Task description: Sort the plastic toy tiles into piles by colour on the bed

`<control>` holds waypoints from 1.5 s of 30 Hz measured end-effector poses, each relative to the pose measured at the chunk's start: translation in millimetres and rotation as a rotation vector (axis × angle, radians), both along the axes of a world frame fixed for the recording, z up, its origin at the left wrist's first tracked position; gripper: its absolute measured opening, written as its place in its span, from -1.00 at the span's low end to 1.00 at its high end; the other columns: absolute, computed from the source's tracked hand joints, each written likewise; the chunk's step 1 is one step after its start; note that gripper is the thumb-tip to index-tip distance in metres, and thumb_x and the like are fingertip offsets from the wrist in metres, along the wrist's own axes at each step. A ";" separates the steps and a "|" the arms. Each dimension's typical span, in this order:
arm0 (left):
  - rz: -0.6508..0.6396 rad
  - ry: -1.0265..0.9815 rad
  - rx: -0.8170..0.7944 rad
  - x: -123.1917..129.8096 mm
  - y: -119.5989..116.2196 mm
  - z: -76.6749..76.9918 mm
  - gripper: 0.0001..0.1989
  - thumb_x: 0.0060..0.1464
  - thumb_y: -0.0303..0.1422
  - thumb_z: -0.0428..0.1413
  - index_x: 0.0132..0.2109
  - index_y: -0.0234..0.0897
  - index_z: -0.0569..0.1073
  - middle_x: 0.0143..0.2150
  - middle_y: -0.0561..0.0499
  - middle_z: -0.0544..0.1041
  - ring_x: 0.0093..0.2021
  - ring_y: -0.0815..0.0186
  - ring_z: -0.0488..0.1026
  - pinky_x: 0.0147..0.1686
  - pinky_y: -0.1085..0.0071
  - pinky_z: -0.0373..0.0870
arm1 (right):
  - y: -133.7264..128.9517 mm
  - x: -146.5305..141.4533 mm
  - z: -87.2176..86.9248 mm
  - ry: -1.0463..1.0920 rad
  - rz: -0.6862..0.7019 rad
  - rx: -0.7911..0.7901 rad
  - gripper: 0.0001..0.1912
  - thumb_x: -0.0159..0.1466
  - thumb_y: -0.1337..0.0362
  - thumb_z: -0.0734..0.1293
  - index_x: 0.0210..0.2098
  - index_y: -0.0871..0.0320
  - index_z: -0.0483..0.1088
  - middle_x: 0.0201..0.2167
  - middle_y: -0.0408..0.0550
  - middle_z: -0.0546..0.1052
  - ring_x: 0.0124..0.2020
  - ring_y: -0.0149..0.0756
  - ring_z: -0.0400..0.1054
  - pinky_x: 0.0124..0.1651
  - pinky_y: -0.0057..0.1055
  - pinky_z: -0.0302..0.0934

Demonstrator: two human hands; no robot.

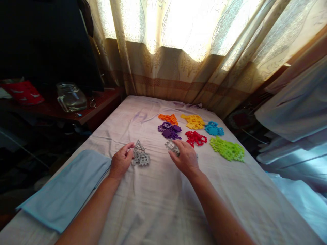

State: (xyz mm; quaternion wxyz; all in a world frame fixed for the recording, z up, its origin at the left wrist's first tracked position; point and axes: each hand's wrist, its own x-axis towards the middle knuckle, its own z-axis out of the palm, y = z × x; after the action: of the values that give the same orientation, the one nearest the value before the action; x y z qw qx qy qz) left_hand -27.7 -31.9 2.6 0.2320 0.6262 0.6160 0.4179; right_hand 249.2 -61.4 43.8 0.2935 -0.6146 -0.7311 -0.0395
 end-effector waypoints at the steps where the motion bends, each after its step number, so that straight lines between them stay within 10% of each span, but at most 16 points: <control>1: 0.002 0.001 0.001 0.2 -0.1 0.5 -0.60 0.09 -0.22 -0.03 0.03 -0.17 0.48 -0.07 0.01 0.62 -0.44 0.36 0.55 -0.33 0.43 0.49 | -9.5 11.3 -3.6 0.000 -0.029 0.025 -0.57 0.24 0.17 0.30 0.07 0.13 0.40 0.02 0.10 0.49 0.03 -0.07 0.33 0.13 -0.15 0.17; 15: 0.022 0.029 0.025 -1.9 -5.3 2.5 -0.61 0.11 -0.26 -0.06 0.04 -0.19 0.46 -0.04 0.00 0.62 -0.36 0.35 0.58 -0.26 0.44 0.50 | -50.3 33.1 -33.0 -0.096 -0.062 0.077 -0.60 0.21 0.22 0.32 0.04 0.13 0.43 0.06 0.13 0.44 0.08 -0.02 0.28 0.13 -0.07 0.15; 24: 0.016 0.065 0.032 -0.8 -5.1 5.4 -0.61 0.11 -0.28 -0.06 0.04 -0.21 0.46 -0.05 0.00 0.62 -0.36 0.35 0.59 -0.28 0.45 0.50 | -33.2 -53.0 1.3 -0.105 0.287 -0.098 -0.62 0.26 0.20 0.32 0.06 0.11 0.42 0.07 0.06 0.48 0.08 -0.12 0.31 0.16 -0.17 0.16; 31: 0.007 0.109 0.041 -2.0 -3.8 3.8 -0.61 0.12 -0.30 -0.06 0.04 -0.21 0.47 -0.06 -0.01 0.63 -0.34 0.34 0.59 -0.21 0.42 0.50 | -10.5 -87.8 -9.0 -0.199 0.319 -0.268 -0.58 0.25 0.12 0.35 0.07 0.07 0.41 0.11 0.04 0.46 0.11 -0.11 0.30 0.11 -0.19 0.21; 45: -0.026 0.241 0.141 -0.9 -5.5 2.5 -0.65 0.12 -0.29 -0.02 0.00 -0.19 0.50 -0.07 -0.06 0.60 -0.11 0.25 0.54 -0.01 0.35 0.43 | -51.2 14.0 -21.8 0.011 0.006 0.049 -0.59 0.23 0.19 0.33 0.05 0.16 0.43 0.01 0.11 0.51 0.04 -0.10 0.35 0.13 -0.16 0.20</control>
State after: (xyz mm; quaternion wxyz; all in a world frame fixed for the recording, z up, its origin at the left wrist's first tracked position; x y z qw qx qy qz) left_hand -28.5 -37.4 5.2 0.1172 0.6944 0.6004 0.3789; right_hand 263.2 -112.6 22.0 0.3127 -0.6053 -0.7300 -0.0530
